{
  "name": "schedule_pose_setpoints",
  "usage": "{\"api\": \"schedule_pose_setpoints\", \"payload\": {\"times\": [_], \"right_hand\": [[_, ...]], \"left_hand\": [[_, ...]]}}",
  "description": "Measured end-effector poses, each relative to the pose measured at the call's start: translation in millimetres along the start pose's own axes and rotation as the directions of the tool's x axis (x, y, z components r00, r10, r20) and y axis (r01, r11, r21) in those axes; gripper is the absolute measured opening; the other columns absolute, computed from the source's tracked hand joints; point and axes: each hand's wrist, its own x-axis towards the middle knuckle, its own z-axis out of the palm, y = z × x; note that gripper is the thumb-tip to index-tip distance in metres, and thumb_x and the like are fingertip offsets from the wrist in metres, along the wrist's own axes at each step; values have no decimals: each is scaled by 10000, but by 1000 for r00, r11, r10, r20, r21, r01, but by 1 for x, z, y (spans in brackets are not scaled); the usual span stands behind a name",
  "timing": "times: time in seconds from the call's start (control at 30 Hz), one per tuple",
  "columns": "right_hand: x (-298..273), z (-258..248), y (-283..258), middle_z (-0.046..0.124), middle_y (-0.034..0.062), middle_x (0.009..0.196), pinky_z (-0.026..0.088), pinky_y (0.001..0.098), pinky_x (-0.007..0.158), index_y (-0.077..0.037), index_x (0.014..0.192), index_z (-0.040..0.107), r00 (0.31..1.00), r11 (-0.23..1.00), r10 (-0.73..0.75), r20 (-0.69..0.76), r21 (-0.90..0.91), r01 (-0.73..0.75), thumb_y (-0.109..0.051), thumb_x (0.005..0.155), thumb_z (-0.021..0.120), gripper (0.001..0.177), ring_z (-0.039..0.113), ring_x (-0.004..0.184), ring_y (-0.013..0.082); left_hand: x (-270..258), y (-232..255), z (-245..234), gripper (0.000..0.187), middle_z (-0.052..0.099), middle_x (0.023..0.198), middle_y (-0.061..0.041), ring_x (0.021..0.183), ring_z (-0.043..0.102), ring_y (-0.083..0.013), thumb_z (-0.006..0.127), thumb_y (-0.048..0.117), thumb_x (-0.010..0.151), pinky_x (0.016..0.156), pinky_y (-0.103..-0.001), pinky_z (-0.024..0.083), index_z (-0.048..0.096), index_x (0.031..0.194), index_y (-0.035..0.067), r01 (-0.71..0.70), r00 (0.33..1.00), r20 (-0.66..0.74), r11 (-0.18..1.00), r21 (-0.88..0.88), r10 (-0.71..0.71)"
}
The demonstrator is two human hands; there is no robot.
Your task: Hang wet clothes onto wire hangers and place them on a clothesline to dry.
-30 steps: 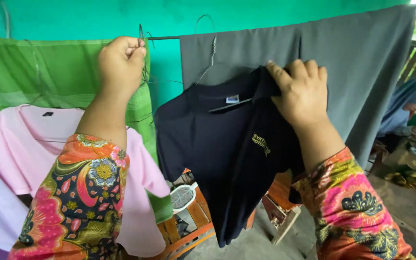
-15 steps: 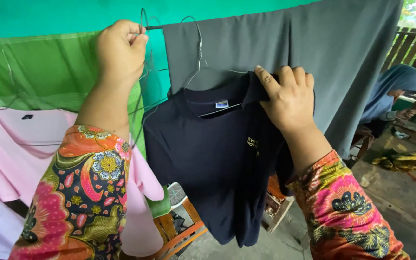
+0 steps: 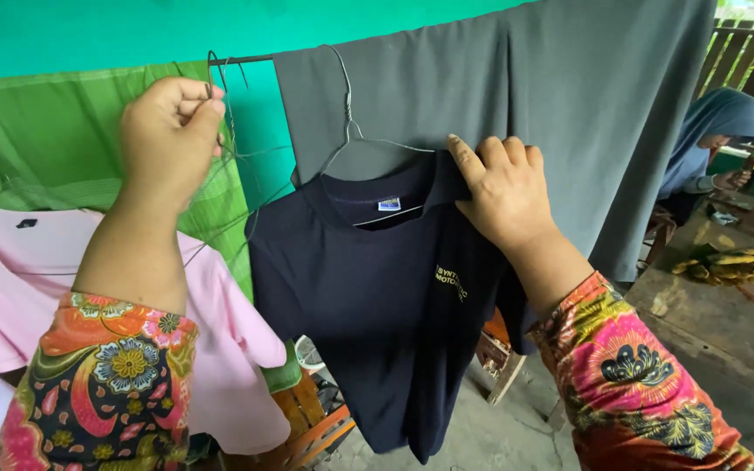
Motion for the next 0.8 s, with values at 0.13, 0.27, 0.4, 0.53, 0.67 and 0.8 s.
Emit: {"api": "schedule_pose_setpoints", "payload": {"times": [0.13, 0.27, 0.4, 0.53, 0.67, 0.8], "right_hand": [[-1, -14, -9, 562, 53, 1221, 454, 460, 824, -336, 1582, 443, 970, 999, 27, 243, -42, -17, -720, 552, 829, 1166, 551, 1019, 291], [22, -92, -26, 614, 144, 1291, 439, 551, 881, -110, 1527, 490, 983, 798, -31, 182, 596, -85, -578, 1011, 533, 698, 552, 1153, 405], [26, -151, -60, 689, 75, 1139, 521, 353, 939, -40, 1520, 412, 992, 332, -80, 97, 941, -65, -429, 1071, 425, 595, 671, 1018, 204], [23, -156, -89, 739, 38, 1065, 553, 332, 781, -209, 1538, 411, 874, 402, -264, 408, 870, -284, -376, 902, 580, 679, 737, 766, 208], [-1, -120, -107, 702, 106, 1052, 555, 291, 917, -79, 1483, 480, 971, 274, -98, 218, 944, -184, 118, 884, 410, 634, 704, 885, 196], [-9, -115, -121, 657, 59, 955, 513, 253, 825, -83, 1477, 502, 970, 213, 36, 241, 946, -243, 12, 1046, 395, 454, 625, 837, 151]], "left_hand": [[-5, 1, 13, 68, 742, 888, -43, 663, 664, -98, 686, 31, 998, 535, -264, 639, 720, 1047, 66, -6, 1000, -3, 1000, 14, 6], [-8, -8, 28, 84, 729, 802, 22, 671, 636, -96, 767, 112, 953, 617, -309, 496, 707, 900, 137, -223, 974, 13, 934, 279, 228], [-14, -1, 41, 83, 733, 774, -9, 661, 656, -120, 752, 131, 950, 608, -320, 505, 688, 898, 133, -181, 983, 38, 951, 252, 177], [-20, 8, 41, 84, 697, 734, 2, 628, 614, -170, 708, 168, 965, 594, -369, 453, 663, 902, 135, -155, 987, 93, 940, 304, 133], [-42, 17, 19, 338, 625, 1075, -32, 806, 619, -158, 754, 229, 951, 713, -357, 510, 625, 1260, 183, -147, 989, 59, 938, 313, 136], [-77, 7, 24, 631, 553, 1355, -157, 1133, 587, -301, 792, 279, 907, 894, -419, 503, 484, 1439, 134, -22, 1000, 12, 959, 282, 20]]}}
